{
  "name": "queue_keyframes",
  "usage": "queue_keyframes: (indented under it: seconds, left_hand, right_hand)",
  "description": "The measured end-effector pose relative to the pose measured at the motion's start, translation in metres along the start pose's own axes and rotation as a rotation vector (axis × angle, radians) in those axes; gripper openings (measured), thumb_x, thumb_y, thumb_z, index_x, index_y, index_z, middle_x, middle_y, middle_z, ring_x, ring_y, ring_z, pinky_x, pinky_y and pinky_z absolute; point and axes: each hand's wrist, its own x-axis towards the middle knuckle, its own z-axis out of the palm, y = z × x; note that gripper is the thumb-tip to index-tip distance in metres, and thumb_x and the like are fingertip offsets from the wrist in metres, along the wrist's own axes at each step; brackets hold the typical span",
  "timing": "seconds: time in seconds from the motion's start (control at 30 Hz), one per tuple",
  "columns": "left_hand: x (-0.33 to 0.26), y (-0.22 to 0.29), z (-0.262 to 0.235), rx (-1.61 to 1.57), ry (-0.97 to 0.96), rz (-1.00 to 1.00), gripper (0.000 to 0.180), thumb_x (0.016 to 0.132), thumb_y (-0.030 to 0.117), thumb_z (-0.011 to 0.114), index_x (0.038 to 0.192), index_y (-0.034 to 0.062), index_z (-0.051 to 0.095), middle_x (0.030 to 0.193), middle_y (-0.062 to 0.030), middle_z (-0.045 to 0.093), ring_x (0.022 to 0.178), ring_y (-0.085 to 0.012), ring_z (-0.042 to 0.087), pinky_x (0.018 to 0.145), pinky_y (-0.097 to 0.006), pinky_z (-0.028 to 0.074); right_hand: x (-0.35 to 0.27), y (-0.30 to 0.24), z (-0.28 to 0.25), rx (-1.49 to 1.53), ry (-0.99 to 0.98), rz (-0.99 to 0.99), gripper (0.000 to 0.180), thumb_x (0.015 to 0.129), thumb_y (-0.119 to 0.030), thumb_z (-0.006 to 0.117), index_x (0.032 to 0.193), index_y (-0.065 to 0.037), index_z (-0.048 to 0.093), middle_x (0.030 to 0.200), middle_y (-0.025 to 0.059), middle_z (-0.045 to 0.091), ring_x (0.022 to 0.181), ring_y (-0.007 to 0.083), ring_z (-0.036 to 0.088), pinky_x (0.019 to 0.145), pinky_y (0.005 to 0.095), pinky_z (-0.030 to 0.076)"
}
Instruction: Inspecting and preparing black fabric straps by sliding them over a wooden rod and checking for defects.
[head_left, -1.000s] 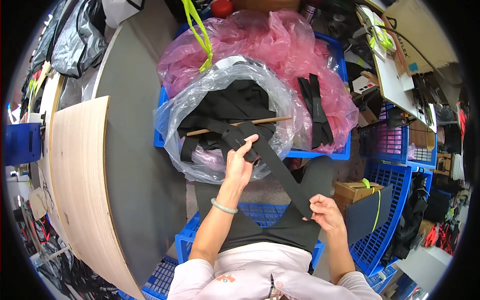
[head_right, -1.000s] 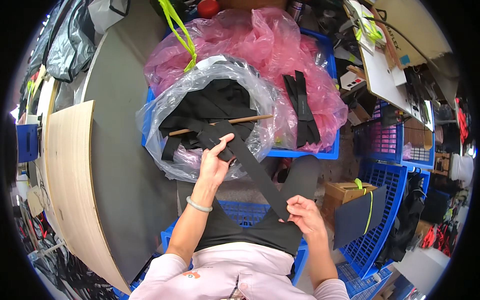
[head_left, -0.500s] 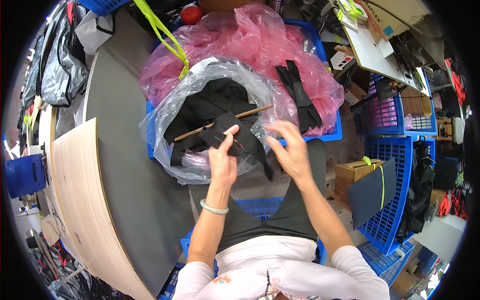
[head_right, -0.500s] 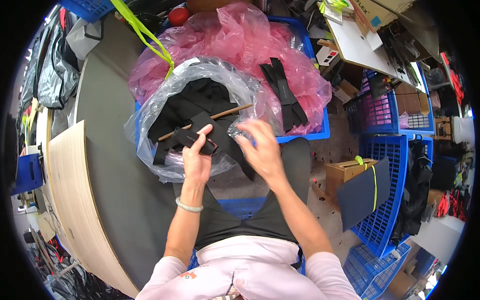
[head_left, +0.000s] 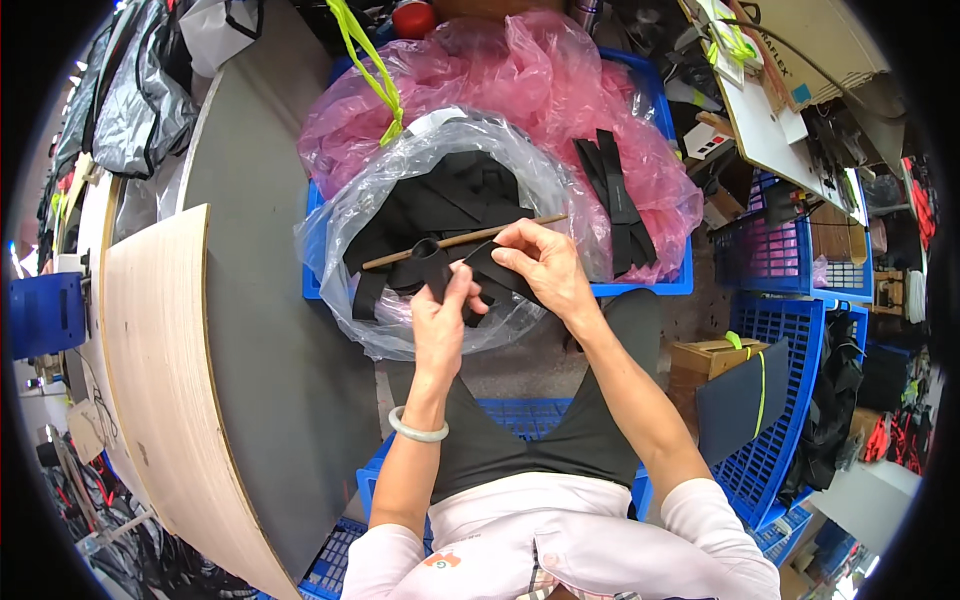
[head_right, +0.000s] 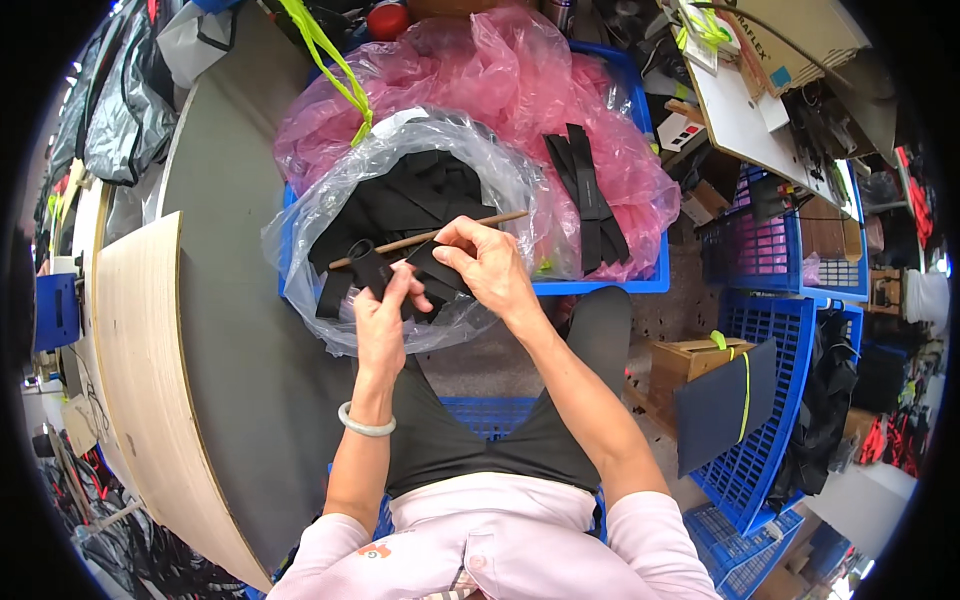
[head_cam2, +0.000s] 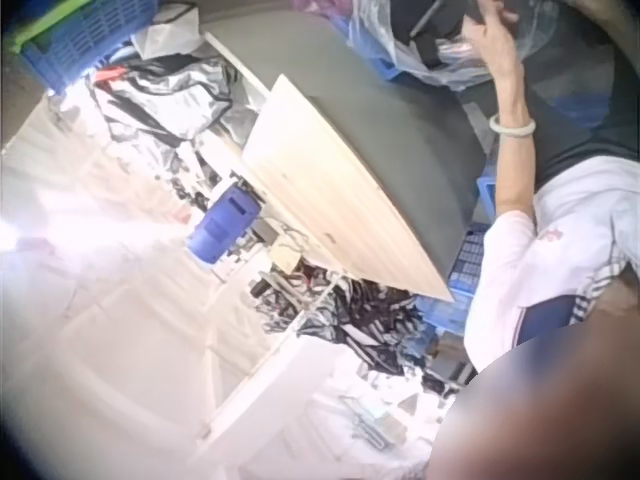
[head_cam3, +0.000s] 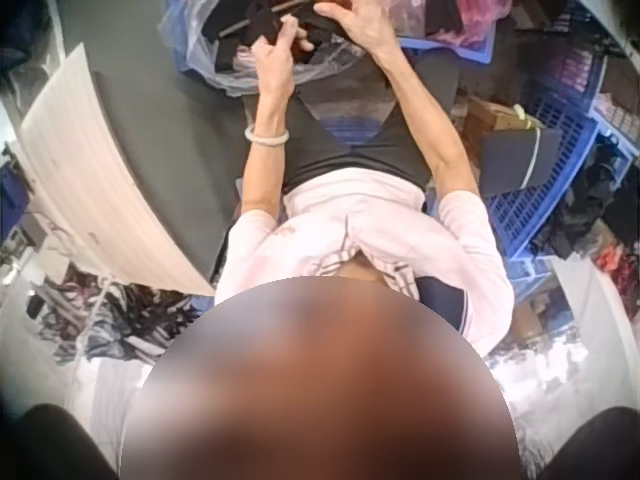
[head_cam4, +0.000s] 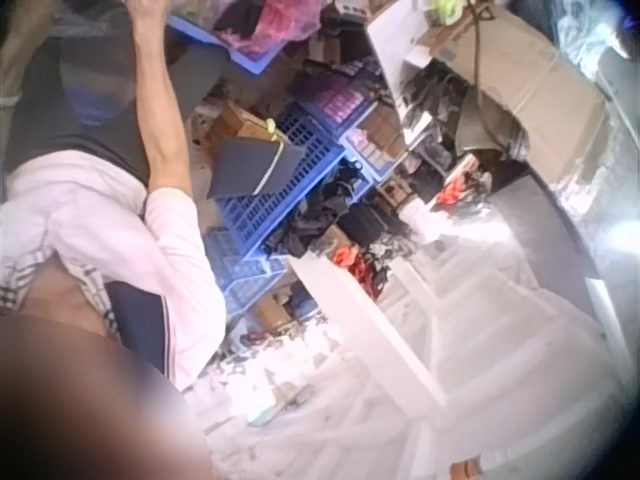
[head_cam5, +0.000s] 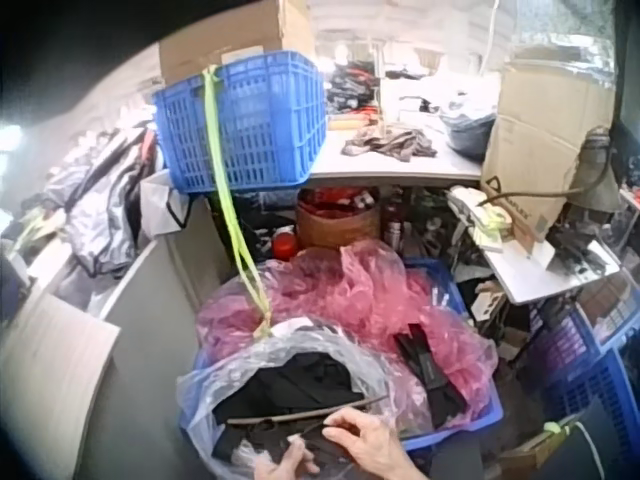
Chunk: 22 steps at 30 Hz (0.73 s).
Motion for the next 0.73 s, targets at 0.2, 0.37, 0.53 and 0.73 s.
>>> queue_keyframes:
  seconds: [0.2,0.37,0.53,0.73]
  left_hand:
    - [0.036,-0.025,-0.003,0.016,0.110,-0.103,0.025,0.089,0.022,0.060,0.099,-0.0011,0.060,0.078,-0.0067,0.062,0.054,-0.0101,0.055,0.055,-0.023,0.043]
    - [0.009,-0.018,0.005,-0.095,-0.028,-0.112,0.019,0.085,0.014,0.063,0.092,-0.0027,0.062,0.073,-0.0087,0.062,0.055,-0.0125,0.055,0.056,-0.025,0.046]
    - [-0.008,-0.007,0.016,-0.164,0.064,-0.182,0.011,0.081,0.011,0.067,0.083,0.0003,0.063,0.067,-0.0044,0.060,0.051,-0.0105,0.053,0.049,-0.023,0.042]
    - [-0.012,-0.005,0.009,-0.757,-0.024,-0.557,0.023,0.086,0.021,0.065,0.093,-0.0004,0.062,0.082,-0.0085,0.062,0.071,-0.0192,0.059,0.074,-0.035,0.049]
  right_hand:
    - [0.020,0.015,-0.006,-0.265,0.186,-0.159,0.011,0.076,-0.007,0.065,0.085,0.000,0.062,0.070,0.0117,0.063,0.065,0.0176,0.062,0.062,0.0306,0.047]
    - [-0.009,-0.001,-0.007,-0.233,-0.035,-0.047,0.021,0.075,-0.009,0.069,0.090,0.001,0.059,0.075,0.0052,0.061,0.068,0.0102,0.057,0.061,0.0271,0.045]
    - [-0.043,-0.022,-0.006,-0.657,-0.046,-0.413,0.033,0.068,-0.015,0.074,0.087,-0.004,0.050,0.084,0.0092,0.055,0.071,0.0315,0.059,0.057,0.0399,0.046]
    - [-0.056,-0.014,-0.023,-0.700,0.084,-0.695,0.039,0.069,-0.011,0.072,0.104,-0.007,0.057,0.099,0.0087,0.062,0.084,0.0254,0.064,0.067,0.0340,0.052]
